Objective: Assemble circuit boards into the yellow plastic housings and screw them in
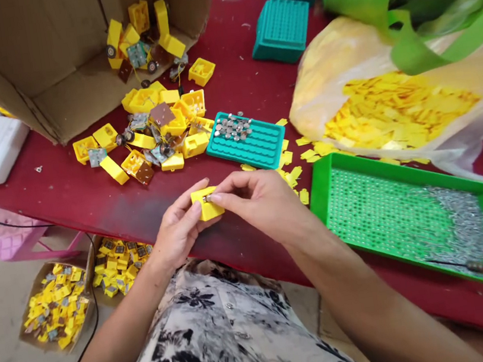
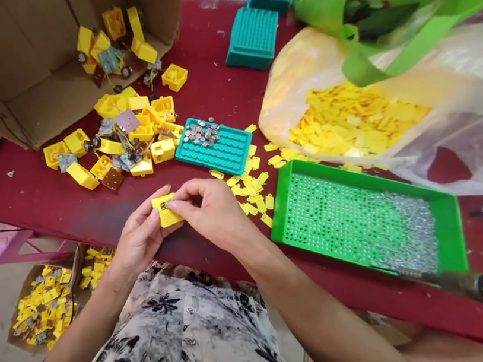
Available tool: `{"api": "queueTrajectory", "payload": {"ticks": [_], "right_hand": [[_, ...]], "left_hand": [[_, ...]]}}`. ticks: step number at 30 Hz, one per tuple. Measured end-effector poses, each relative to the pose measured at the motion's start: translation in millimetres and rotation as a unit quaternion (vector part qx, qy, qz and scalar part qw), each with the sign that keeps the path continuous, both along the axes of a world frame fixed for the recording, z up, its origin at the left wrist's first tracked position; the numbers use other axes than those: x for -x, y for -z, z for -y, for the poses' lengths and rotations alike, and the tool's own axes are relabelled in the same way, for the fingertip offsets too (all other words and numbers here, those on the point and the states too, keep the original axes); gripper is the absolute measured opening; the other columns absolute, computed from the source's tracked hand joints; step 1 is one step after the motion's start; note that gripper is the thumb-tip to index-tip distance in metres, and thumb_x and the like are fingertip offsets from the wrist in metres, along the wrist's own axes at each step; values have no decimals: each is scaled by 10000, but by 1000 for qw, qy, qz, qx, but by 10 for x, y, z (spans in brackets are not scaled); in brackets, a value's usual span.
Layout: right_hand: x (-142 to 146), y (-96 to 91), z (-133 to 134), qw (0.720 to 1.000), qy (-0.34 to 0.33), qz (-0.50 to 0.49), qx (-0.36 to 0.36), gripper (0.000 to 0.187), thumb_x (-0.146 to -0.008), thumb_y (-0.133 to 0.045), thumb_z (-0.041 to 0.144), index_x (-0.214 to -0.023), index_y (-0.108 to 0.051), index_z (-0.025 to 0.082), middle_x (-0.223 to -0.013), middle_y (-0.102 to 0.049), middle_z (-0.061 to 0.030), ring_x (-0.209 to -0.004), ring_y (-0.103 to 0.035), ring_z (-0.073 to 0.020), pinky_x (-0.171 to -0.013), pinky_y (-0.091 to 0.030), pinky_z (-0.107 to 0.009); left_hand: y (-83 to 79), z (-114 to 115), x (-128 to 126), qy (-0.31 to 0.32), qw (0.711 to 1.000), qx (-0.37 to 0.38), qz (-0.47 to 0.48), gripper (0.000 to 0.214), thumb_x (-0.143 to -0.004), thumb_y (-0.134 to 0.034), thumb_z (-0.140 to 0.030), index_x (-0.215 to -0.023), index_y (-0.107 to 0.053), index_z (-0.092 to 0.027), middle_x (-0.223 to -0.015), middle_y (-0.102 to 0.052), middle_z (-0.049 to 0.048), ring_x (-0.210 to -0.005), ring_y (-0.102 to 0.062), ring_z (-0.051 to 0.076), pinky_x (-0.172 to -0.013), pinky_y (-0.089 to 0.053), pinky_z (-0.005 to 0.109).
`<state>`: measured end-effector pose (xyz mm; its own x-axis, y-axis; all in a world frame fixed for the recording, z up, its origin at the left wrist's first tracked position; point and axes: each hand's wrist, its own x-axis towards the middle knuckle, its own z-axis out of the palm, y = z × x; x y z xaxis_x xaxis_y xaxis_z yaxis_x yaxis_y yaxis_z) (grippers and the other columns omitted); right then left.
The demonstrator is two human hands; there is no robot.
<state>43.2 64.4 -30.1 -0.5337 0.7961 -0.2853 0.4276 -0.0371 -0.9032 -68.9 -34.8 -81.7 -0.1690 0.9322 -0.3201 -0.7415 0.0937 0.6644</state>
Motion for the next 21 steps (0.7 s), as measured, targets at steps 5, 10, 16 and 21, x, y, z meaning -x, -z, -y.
{"api": "queueTrajectory", "payload": {"ticks": [5, 10, 16, 21], "right_hand": [[-17, -23, -8, 993, -22, 56, -101, 73, -709, -642, 174, -640, -614, 174, -649, -624, 7, -605, -519, -122, -602, -377, -279], [-17, 69, -15, 996, -18, 53, -70, 210, -664, -688, 209, -670, -478, 196, -607, -490, 61, -558, -428, -94, -541, -339, -259], [-26, 135, -41, 998, -53, 12, -42, 273, -655, -683, 285, -608, -428, 201, -547, -419, 71, -513, -364, -73, -489, -289, -243], [-198, 126, -13, 996, -1, -91, -3, 312, -655, -725, 413, -681, -504, 194, -597, -508, 45, -536, -427, -79, -489, -342, -224]], "left_hand": [[80, -1, 0, 15, 998, -28, -53, 449, -829, -741, -361, -1264, -667, -278, -1276, -681, 58, -1188, -618, 251, -1032, -473, 393], [56, 17, 8, 33, 998, -25, -55, 450, -830, -732, -393, -1259, -666, -273, -1306, -660, 67, -1212, -604, 263, -990, -516, 386], [-24, 44, -8, 41, 993, -1, -107, 521, -765, -795, -380, -1251, -650, -261, -1255, -670, 60, -1081, -657, 211, -873, -572, 313], [-113, 32, 4, 2, 995, -3, -102, 460, -788, -775, -345, -1219, -660, -237, -1172, -723, 66, -981, -689, 176, -871, -550, 294]]}}
